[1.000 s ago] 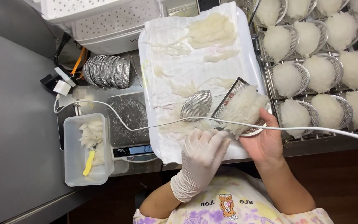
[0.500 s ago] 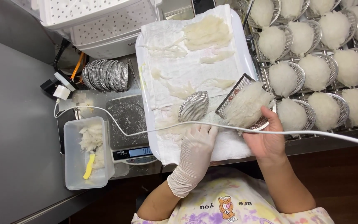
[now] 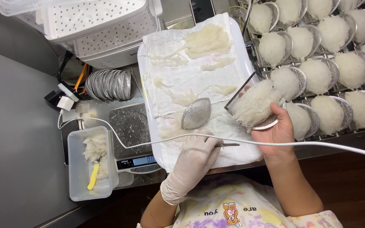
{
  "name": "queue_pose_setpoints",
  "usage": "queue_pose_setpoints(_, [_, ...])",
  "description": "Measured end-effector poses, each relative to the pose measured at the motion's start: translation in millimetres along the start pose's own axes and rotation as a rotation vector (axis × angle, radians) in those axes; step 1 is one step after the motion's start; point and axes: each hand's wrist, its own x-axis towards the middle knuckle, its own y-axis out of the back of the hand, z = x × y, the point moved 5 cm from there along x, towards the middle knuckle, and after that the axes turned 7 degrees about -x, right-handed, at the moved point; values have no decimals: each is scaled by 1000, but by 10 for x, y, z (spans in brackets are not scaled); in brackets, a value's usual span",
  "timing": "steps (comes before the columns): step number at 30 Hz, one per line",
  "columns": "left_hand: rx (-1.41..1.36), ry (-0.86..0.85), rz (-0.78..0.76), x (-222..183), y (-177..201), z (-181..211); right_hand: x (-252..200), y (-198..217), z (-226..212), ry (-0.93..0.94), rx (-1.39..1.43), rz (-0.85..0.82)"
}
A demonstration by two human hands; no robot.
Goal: The person uses tweezers to remove small debris from a white fibrous material held in a metal mesh strainer. The cleaned material is placed into a plastic container on a digital scale. The process is repeated with multiple strainers arranged on a rack.
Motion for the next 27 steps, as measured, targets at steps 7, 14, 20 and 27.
queue_pose_setpoints(7, [-118, -17, 136, -97, 294, 94, -26, -89, 12, 2, -11, 5])
queue_pose_setpoints(14, [-986, 282, 379, -191, 193, -63, -24, -68, 58, -12, -35, -14])
queue_pose_setpoints(20, [-1526, 558, 576, -242, -369, -431, -151, -133, 130, 14, -100, -37])
queue_pose_setpoints(27, [-1163, 410, 779, -71, -123, -156, -317, -348, 149, 30, -98, -41])
